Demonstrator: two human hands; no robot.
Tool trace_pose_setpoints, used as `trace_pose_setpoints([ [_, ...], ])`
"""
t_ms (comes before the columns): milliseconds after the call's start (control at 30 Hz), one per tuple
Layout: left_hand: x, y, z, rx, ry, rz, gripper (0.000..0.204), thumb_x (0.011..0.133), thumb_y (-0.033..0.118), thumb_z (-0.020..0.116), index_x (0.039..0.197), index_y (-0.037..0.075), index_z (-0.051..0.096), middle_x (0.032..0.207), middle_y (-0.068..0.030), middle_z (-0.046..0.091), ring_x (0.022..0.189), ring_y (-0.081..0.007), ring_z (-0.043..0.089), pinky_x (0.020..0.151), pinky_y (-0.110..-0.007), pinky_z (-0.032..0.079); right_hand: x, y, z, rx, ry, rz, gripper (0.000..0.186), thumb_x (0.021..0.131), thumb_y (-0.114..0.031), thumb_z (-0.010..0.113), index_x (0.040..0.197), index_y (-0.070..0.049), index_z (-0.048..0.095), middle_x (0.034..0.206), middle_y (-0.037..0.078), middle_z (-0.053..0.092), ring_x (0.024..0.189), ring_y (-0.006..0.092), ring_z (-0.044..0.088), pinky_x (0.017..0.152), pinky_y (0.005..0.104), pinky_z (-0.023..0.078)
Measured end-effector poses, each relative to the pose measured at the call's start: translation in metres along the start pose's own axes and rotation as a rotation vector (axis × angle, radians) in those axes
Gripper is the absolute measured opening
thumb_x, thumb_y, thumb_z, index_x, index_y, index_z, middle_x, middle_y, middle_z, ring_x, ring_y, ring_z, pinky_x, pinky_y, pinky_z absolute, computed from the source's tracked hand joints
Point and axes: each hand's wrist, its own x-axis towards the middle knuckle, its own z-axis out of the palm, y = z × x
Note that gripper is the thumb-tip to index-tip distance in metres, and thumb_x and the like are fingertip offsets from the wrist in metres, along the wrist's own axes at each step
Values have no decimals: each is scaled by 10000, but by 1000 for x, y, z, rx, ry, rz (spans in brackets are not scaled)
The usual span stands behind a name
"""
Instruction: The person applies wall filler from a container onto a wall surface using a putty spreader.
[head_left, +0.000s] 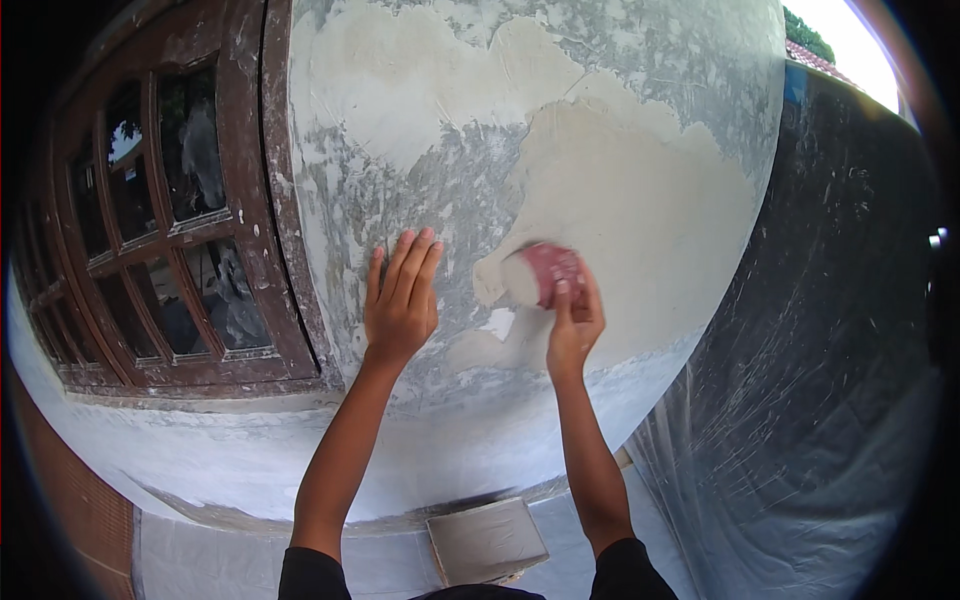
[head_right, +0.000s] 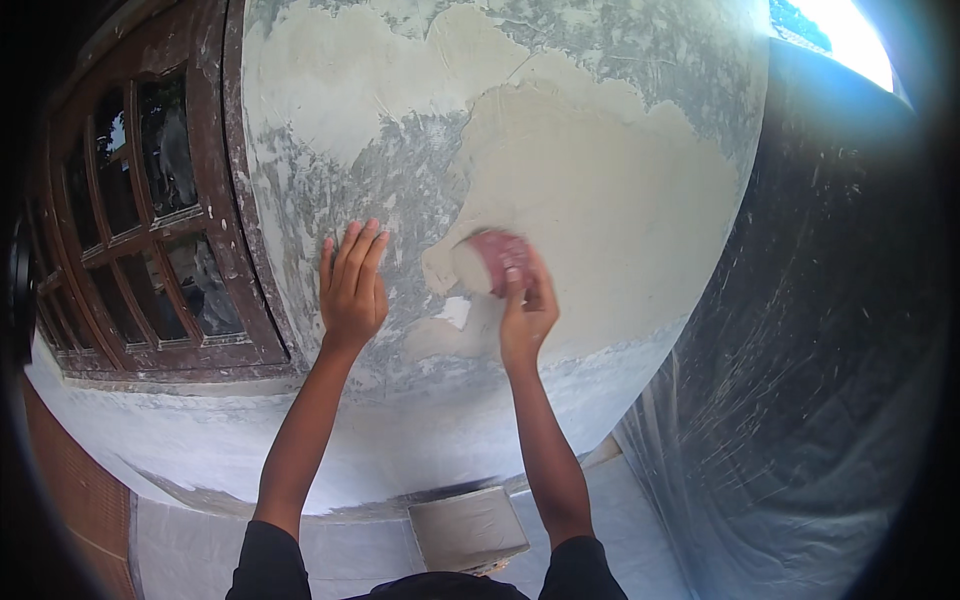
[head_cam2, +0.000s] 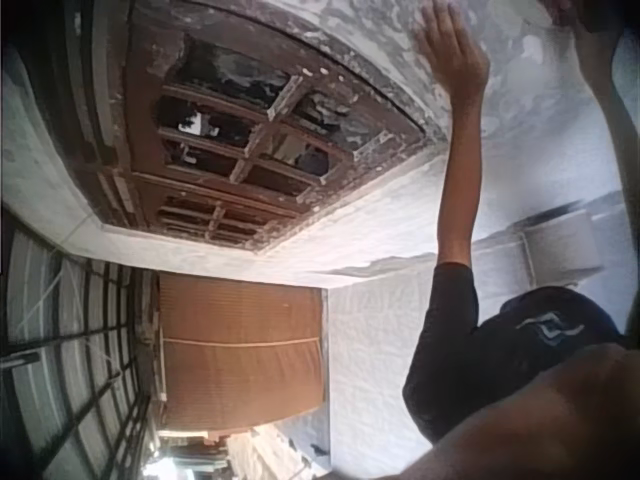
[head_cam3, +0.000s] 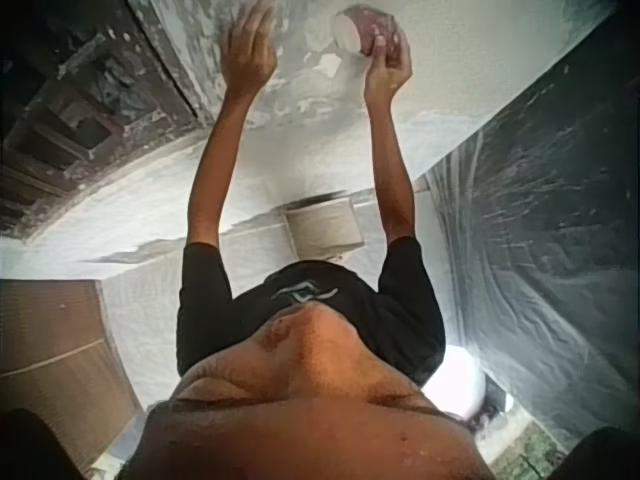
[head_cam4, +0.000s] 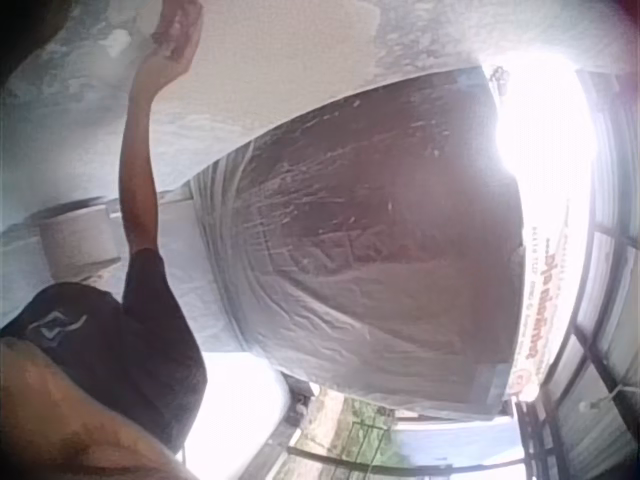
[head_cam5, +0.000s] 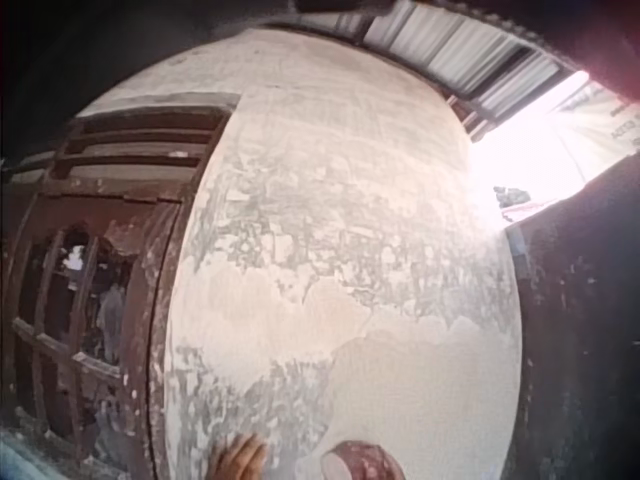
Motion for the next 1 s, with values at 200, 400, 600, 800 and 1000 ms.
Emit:
trace_pose_setpoints([
  [200, -1, 2, 3, -1, 2, 3, 444, 888, -31, 487, 1304, 75, 599, 1393, -59, 579, 1353, -226, 491, 1184, -465, 274, -3, -18, -2, 52, 100, 74, 421, 993, -109, 604, 1388, 1, 509, 1192, 100, 636, 1055, 149, 607, 933, 276, 474],
  [400, 1, 1, 1, -2, 6, 7, 437, 891, -23, 490, 1303, 70, 598, 1392, -68, 579, 1352, -235, 492, 1184, -467, 273, -1, 1, -6, -152, -96, -12, 381, 970, -86, 633, 1334, 8, 574, 1263, 113, 628, 1113, 172, 600, 958, 300, 470],
  [600, -1, 2, 1, 2, -5, 10, 433, 888, -25, 489, 1297, 64, 600, 1390, -71, 579, 1351, -234, 492, 1181, -470, 274, 20, -5, -23, 110, 214, 73, 375, 984, -117, 621, 1323, 30, 555, 1233, 116, 641, 1102, 148, 600, 952, 295, 472],
  [800, 1, 2, 0, -10, 12, 0, 434, 887, -33, 491, 1295, 65, 602, 1391, -72, 579, 1350, -235, 494, 1174, -471, 283, -11, 14, -10, -123, -252, -8, 362, 982, -103, 623, 1308, 43, 561, 1184, 109, 655, 1071, 151, 606, 953, 291, 468],
  [1000, -2, 2, 0, 27, 1, 6, 429, 891, -10, 506, 1300, 77, 603, 1395, -55, 580, 1352, -214, 491, 1187, -457, 273, 19, 0, -28, 211, 293, 82, 321, 978, -71, 622, 1284, 11, 570, 1150, 75, 657, 1034, 117, 596, 917, 267, 461],
])
